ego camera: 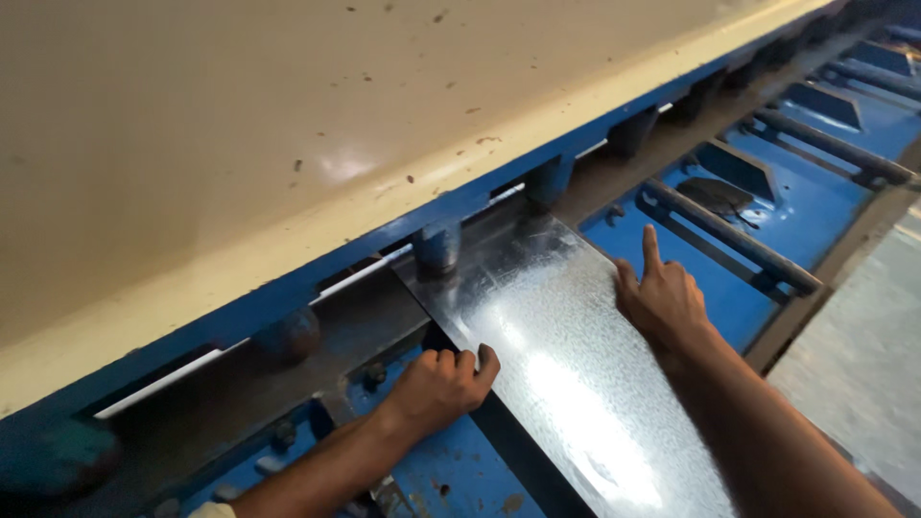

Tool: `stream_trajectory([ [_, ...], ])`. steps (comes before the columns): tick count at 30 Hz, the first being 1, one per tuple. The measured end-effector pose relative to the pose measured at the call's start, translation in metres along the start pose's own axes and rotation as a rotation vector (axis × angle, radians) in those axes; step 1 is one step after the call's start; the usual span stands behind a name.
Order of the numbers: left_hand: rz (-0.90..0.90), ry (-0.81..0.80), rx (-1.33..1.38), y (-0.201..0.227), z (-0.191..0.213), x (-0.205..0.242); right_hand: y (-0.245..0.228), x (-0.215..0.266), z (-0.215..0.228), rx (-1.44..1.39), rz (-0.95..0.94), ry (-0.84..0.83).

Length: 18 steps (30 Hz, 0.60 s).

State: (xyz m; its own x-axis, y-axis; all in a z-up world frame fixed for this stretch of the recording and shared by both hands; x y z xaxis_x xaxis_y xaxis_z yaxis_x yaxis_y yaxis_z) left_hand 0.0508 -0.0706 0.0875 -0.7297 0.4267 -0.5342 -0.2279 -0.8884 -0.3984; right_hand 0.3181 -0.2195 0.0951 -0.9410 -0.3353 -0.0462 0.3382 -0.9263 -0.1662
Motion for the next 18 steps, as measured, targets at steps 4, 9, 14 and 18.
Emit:
stream_trajectory([
  [4, 0.053, 0.027, -0.144, -0.008, -0.014, 0.008, -0.034, -0.014, 0.008, 0.127, 0.019, 0.091],
  [9, 0.200, 0.020, -0.268, -0.032, -0.037, 0.011, -0.050, -0.023, 0.005, 0.308, 0.048, 0.021],
  [14, 0.339, -0.057, -0.155, -0.056, -0.026, 0.012, 0.014, -0.023, -0.010, 0.268, 0.105, 0.031],
  [18, 0.319, 0.036, -0.179, -0.051, 0.006, 0.009, 0.116, -0.003, -0.043, 0.006, 0.003, -0.175],
])
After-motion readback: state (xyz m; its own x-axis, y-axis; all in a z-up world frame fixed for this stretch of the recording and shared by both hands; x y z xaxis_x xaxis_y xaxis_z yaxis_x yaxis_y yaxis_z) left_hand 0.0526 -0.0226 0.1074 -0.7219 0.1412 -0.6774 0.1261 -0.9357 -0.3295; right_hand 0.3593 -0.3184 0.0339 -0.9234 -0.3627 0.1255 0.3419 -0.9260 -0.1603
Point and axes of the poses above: each hand's wrist, its own x-axis away from the middle knuckle, its own z-axis out of the back of the hand, y = z × x, the point moved 10 cm from there along -x, towards the middle knuckle, and after that the axes turned 6 degrees about x, right-handed, at the moved point
